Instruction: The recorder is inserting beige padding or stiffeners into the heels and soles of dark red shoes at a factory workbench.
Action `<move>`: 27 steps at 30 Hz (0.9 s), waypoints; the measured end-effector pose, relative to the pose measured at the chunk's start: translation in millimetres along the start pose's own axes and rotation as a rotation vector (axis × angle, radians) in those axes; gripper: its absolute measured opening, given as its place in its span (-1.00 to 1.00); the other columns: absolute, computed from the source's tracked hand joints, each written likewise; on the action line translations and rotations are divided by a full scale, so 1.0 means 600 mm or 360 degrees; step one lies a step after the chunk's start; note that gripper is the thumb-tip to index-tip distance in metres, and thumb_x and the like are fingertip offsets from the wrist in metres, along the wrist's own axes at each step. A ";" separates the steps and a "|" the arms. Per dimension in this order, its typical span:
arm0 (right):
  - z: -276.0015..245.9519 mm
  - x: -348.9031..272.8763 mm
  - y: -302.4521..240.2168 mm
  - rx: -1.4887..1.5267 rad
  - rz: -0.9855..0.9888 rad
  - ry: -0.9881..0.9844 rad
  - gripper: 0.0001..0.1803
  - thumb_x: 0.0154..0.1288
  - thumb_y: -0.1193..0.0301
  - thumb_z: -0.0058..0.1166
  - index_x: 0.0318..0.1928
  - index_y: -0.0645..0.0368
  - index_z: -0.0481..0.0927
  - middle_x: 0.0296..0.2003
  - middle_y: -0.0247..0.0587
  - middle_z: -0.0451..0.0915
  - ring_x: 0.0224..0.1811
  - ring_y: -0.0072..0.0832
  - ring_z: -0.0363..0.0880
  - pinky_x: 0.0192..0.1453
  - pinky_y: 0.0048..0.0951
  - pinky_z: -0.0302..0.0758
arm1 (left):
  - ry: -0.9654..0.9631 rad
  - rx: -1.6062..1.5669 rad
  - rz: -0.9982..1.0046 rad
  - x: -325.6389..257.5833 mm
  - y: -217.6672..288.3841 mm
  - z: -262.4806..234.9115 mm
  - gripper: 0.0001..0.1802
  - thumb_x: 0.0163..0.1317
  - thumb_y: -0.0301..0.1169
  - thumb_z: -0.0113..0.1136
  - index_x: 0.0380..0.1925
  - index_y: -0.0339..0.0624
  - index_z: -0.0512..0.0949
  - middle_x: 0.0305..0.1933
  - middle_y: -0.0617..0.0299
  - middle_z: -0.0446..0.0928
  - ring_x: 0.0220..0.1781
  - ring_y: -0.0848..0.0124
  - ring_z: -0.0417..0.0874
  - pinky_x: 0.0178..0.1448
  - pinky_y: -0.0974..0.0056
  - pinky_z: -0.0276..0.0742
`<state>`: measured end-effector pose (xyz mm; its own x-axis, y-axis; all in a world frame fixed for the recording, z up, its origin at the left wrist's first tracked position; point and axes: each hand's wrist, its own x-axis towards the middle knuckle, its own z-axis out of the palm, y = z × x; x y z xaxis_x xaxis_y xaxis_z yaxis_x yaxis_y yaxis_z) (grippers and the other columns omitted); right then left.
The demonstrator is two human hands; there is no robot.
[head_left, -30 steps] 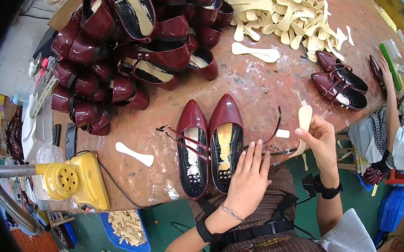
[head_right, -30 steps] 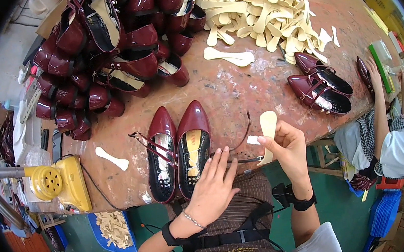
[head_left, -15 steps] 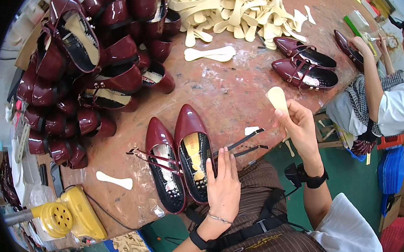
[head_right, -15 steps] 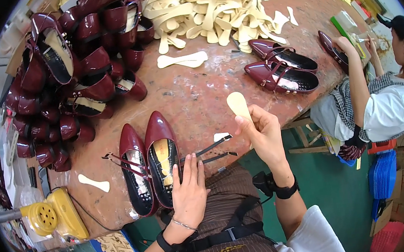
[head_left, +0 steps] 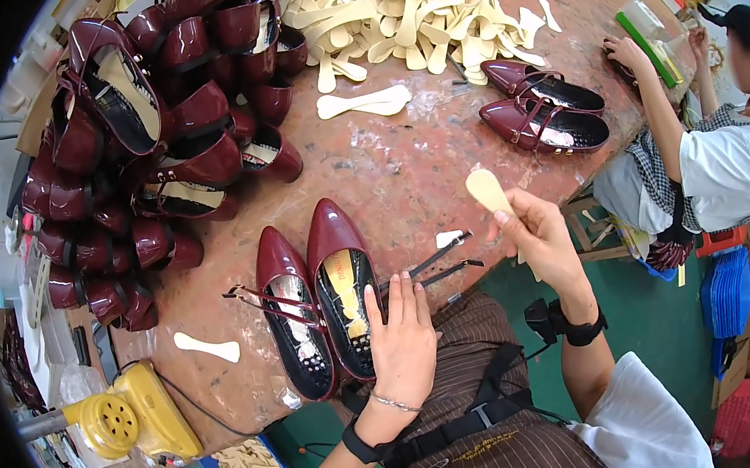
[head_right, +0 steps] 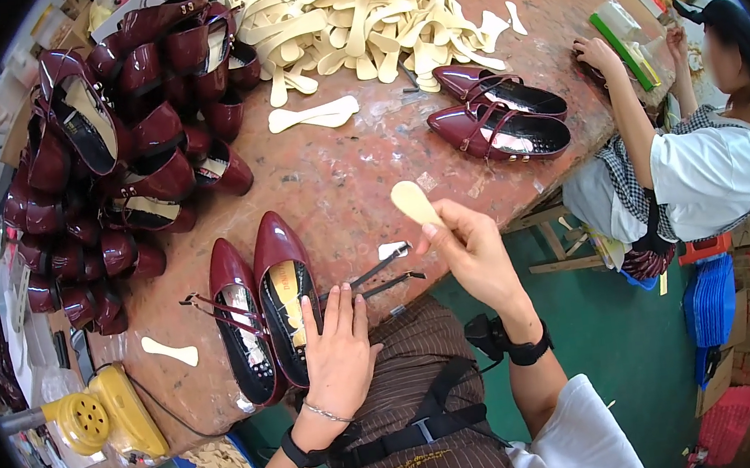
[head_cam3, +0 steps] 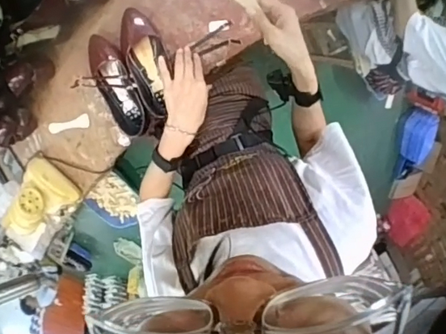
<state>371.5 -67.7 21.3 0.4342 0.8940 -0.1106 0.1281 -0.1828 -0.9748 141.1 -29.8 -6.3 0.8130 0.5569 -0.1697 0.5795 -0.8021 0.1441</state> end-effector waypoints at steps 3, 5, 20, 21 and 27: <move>0.013 -0.009 -0.028 0.0035 0.0080 -0.0244 -0.85 0.52 0.46 0.01 -0.07 0.26 0.59 -0.38 -0.42 0.66 -0.43 -0.78 0.45 -0.38 -0.67 0.38 | 0.0152 -0.0249 0.0028 -0.004 -0.006 -0.012 -0.26 0.19 -0.18 0.35 0.31 -0.35 0.42 0.43 -0.13 0.34 0.55 0.06 0.21 0.61 -0.23 -0.11; 0.022 -0.012 -0.027 0.0183 0.0124 -0.0460 -0.83 0.51 0.47 0.03 -0.01 0.27 0.55 -0.34 -0.34 0.70 -0.46 -0.77 0.48 -0.40 -0.66 0.43 | 0.0216 -0.0346 0.0020 -0.006 -0.013 -0.013 -0.27 0.20 -0.19 0.35 0.31 -0.35 0.42 0.42 -0.13 0.34 0.54 0.06 0.24 0.60 -0.22 -0.07; 0.104 0.019 -0.078 0.0127 0.0350 -0.1386 -0.82 0.40 0.46 0.20 -0.12 0.36 0.68 -0.37 -0.25 0.72 -0.53 -0.74 0.53 -0.49 -0.62 0.46 | 0.0736 -0.2463 -0.0686 -0.071 -0.080 -0.071 -0.87 0.26 -0.55 0.37 -0.31 -0.37 0.59 -0.33 0.28 0.62 -0.25 0.60 0.58 -0.10 0.44 0.53; 0.103 0.023 -0.079 0.0130 0.0351 -0.1389 -0.82 0.40 0.46 0.20 -0.12 0.36 0.68 -0.37 -0.25 0.72 -0.53 -0.74 0.53 -0.49 -0.62 0.46 | 0.0736 -0.2461 -0.0690 -0.077 -0.083 -0.068 -0.87 0.26 -0.55 0.37 -0.31 -0.37 0.59 -0.33 0.28 0.62 -0.25 0.60 0.58 -0.10 0.44 0.53; 0.085 0.039 -0.067 0.0287 0.0287 -0.1212 -0.75 0.20 0.65 0.31 -0.09 0.35 0.67 -0.27 -0.22 0.76 -0.16 -0.59 0.72 -0.06 -0.54 0.62 | 0.0748 -0.2170 -0.0941 -0.126 -0.099 -0.043 -0.88 0.21 -0.55 0.34 -0.39 -0.35 0.57 -0.44 0.35 0.55 -0.37 0.65 0.46 -0.25 0.47 0.39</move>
<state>331.3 -18.6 47.9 -0.3017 0.9023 -0.3079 -0.0604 -0.3404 -0.9383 46.8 -18.4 23.4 0.2524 0.9352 -0.2483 0.2107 0.1974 0.9574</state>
